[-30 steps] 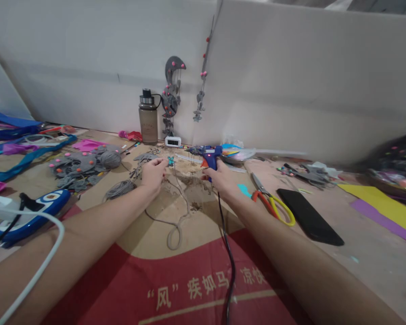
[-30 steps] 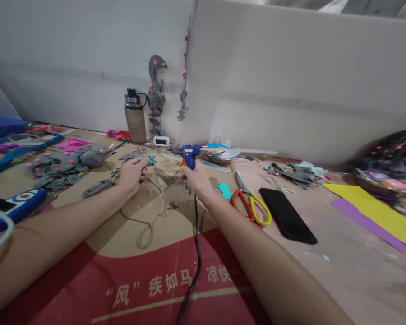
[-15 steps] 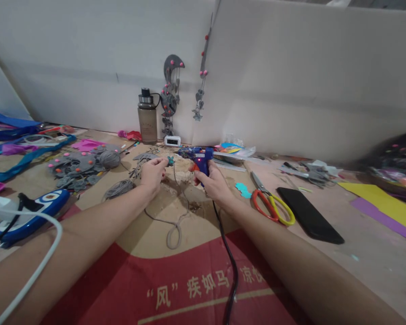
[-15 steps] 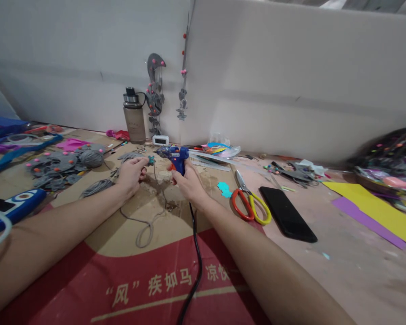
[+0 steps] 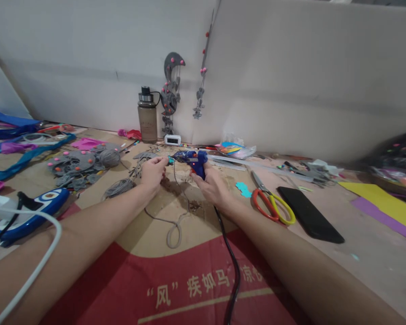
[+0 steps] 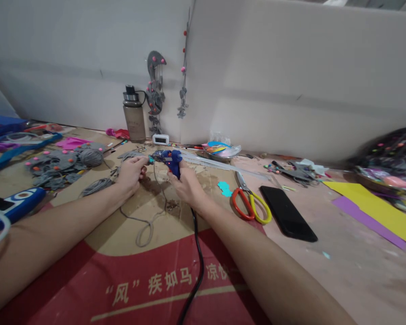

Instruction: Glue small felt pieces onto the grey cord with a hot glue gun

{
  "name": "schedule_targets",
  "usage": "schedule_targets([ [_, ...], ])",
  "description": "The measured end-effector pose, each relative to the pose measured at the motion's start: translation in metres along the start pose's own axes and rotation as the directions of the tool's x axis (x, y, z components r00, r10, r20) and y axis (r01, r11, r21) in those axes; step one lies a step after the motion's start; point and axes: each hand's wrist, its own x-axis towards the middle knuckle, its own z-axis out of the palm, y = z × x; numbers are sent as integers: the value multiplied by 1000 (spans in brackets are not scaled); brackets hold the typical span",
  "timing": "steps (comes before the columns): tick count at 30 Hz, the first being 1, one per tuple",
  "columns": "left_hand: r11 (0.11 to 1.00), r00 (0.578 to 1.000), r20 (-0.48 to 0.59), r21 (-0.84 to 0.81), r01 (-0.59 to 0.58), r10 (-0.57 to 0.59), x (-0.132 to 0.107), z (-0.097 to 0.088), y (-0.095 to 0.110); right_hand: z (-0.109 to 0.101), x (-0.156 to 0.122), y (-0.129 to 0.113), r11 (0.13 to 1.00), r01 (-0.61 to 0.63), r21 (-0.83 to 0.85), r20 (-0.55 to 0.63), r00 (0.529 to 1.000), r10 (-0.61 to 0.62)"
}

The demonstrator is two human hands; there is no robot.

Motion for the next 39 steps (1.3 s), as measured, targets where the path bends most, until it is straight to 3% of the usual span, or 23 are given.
schedule_targets([
  [24, 996, 999, 25, 78, -37, 35, 4, -2, -5, 2, -1, 7, 998, -4, -67, 16, 1000, 5],
  [39, 999, 999, 27, 38, -27, 26, 1, 0, -2, 3, -2, 7, 999, -7, -49, 18, 1000, 8],
])
